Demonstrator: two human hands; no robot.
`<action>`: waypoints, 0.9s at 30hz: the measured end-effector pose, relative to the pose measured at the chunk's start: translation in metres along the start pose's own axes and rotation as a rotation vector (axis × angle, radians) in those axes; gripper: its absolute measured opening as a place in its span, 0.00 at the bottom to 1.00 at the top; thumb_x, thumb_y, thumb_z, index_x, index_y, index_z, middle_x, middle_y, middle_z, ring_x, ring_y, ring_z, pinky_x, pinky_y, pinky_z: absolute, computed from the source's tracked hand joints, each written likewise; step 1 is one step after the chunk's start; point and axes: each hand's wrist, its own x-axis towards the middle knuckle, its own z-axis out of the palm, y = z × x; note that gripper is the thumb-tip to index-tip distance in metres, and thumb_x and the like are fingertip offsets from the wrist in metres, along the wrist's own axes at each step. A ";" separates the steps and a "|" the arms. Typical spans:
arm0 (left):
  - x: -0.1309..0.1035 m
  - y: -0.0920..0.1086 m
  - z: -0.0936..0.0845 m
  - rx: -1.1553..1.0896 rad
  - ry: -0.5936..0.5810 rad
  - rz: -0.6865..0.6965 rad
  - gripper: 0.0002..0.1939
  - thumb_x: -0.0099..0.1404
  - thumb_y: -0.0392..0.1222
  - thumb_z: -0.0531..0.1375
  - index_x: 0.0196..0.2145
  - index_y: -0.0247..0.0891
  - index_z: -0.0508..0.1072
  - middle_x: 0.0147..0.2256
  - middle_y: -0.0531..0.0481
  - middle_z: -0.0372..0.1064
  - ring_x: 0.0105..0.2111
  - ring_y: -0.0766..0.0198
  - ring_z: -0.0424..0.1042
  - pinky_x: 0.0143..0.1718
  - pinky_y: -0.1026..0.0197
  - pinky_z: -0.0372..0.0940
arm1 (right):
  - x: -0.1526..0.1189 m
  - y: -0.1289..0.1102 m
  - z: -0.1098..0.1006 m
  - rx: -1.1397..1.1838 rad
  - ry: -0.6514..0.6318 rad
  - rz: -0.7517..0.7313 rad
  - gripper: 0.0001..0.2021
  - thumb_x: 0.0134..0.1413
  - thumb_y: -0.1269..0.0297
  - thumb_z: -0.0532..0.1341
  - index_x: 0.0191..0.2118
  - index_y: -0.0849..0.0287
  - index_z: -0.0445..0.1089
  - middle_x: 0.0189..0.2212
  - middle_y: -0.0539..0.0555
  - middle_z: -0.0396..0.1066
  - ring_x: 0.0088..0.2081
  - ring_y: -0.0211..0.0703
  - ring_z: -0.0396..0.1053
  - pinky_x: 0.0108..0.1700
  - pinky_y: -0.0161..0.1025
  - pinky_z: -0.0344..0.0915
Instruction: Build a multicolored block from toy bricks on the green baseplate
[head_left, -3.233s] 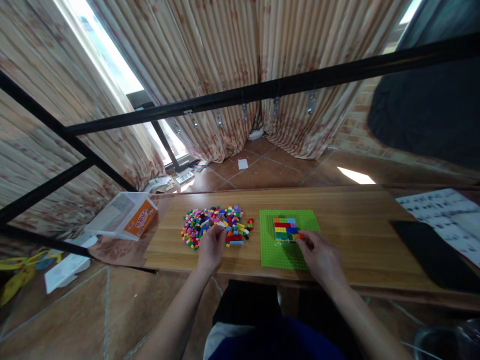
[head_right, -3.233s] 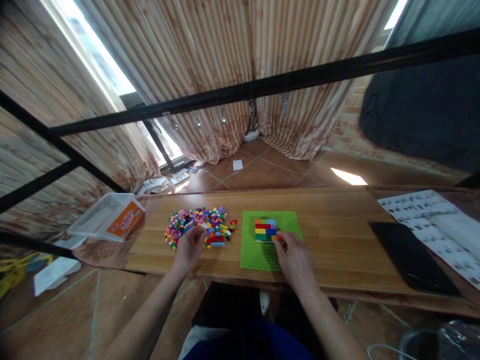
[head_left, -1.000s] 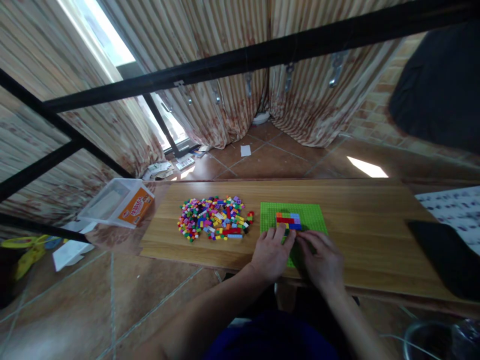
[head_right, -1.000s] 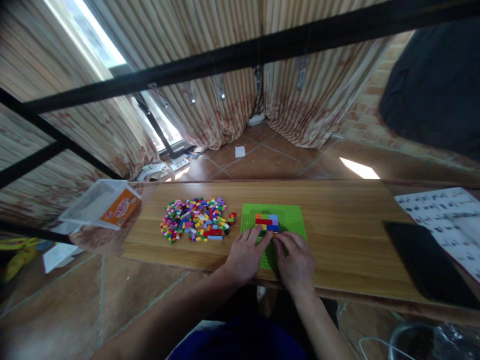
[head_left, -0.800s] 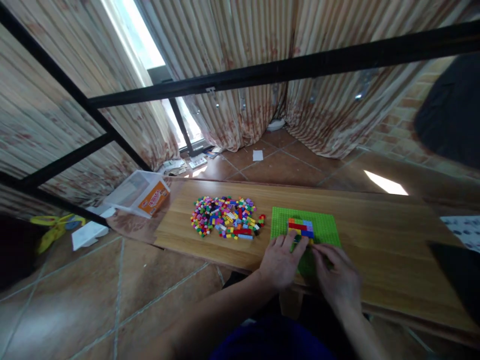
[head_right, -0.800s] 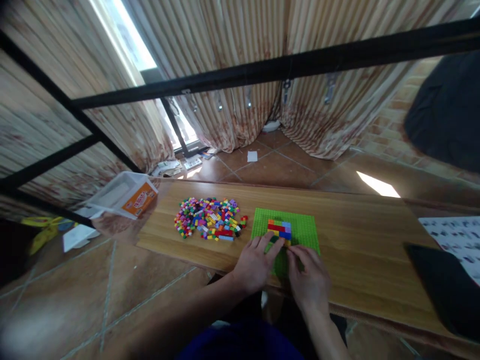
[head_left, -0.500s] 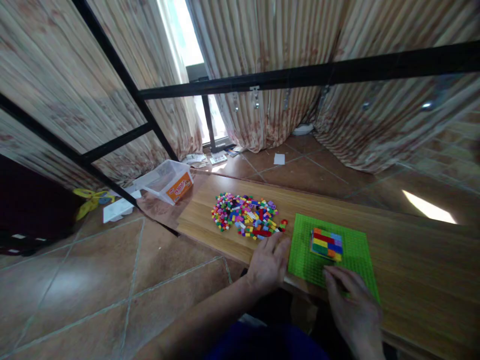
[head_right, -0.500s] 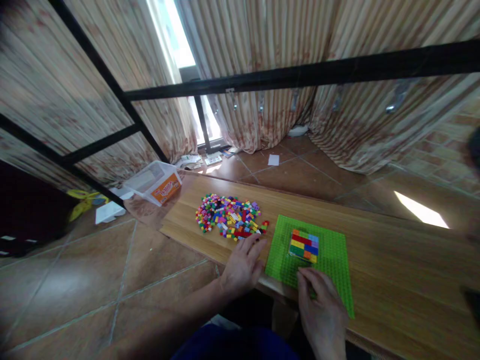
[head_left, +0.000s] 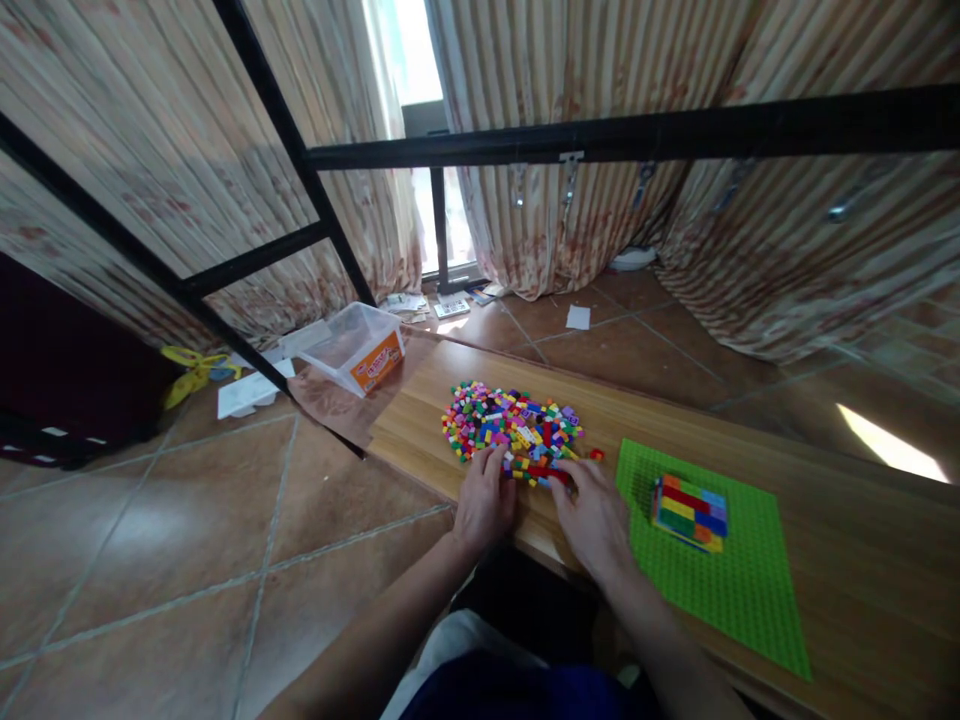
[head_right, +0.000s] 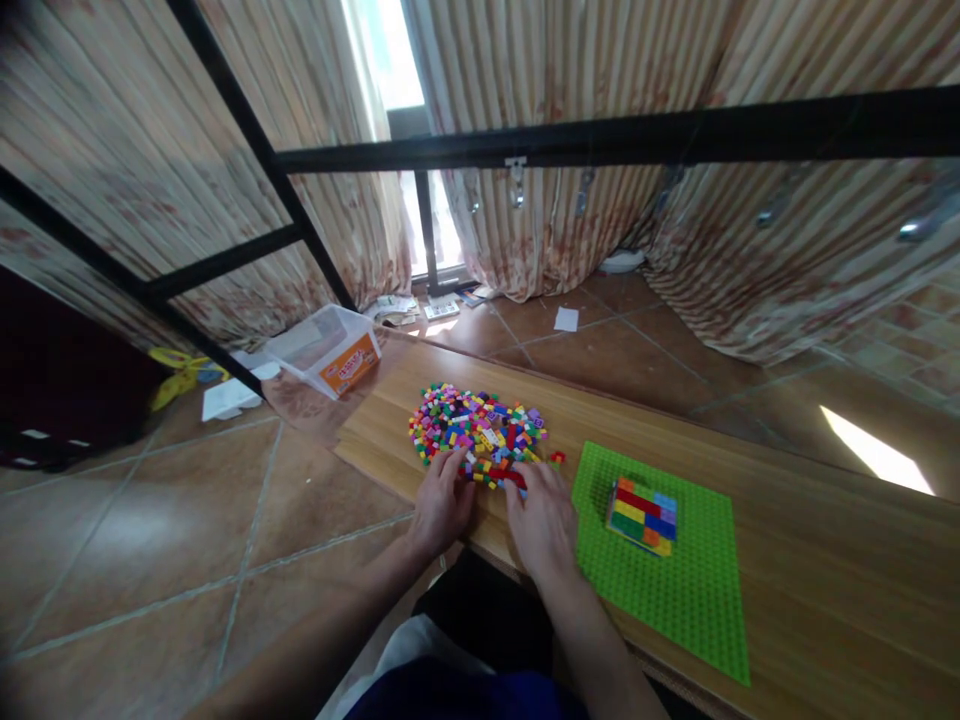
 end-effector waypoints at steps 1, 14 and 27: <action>0.000 0.000 0.000 -0.009 -0.002 0.003 0.28 0.62 0.32 0.56 0.60 0.37 0.58 0.53 0.40 0.61 0.53 0.55 0.65 0.52 0.52 0.68 | 0.007 -0.002 0.004 -0.035 -0.020 0.002 0.14 0.60 0.60 0.55 0.45 0.60 0.72 0.41 0.58 0.72 0.44 0.49 0.67 0.47 0.45 0.64; -0.002 0.000 0.002 0.089 0.022 0.056 0.25 0.63 0.32 0.55 0.58 0.34 0.60 0.52 0.38 0.64 0.53 0.55 0.65 0.53 0.52 0.67 | 0.022 -0.011 0.020 -0.204 -0.037 -0.001 0.09 0.59 0.63 0.56 0.38 0.58 0.73 0.37 0.58 0.70 0.40 0.50 0.65 0.44 0.44 0.61; -0.001 -0.002 0.006 0.128 0.030 0.094 0.23 0.64 0.33 0.55 0.57 0.36 0.62 0.51 0.39 0.66 0.52 0.54 0.67 0.53 0.50 0.67 | -0.036 0.019 -0.005 0.261 0.082 0.218 0.13 0.59 0.57 0.55 0.41 0.58 0.70 0.36 0.55 0.74 0.34 0.43 0.70 0.39 0.40 0.66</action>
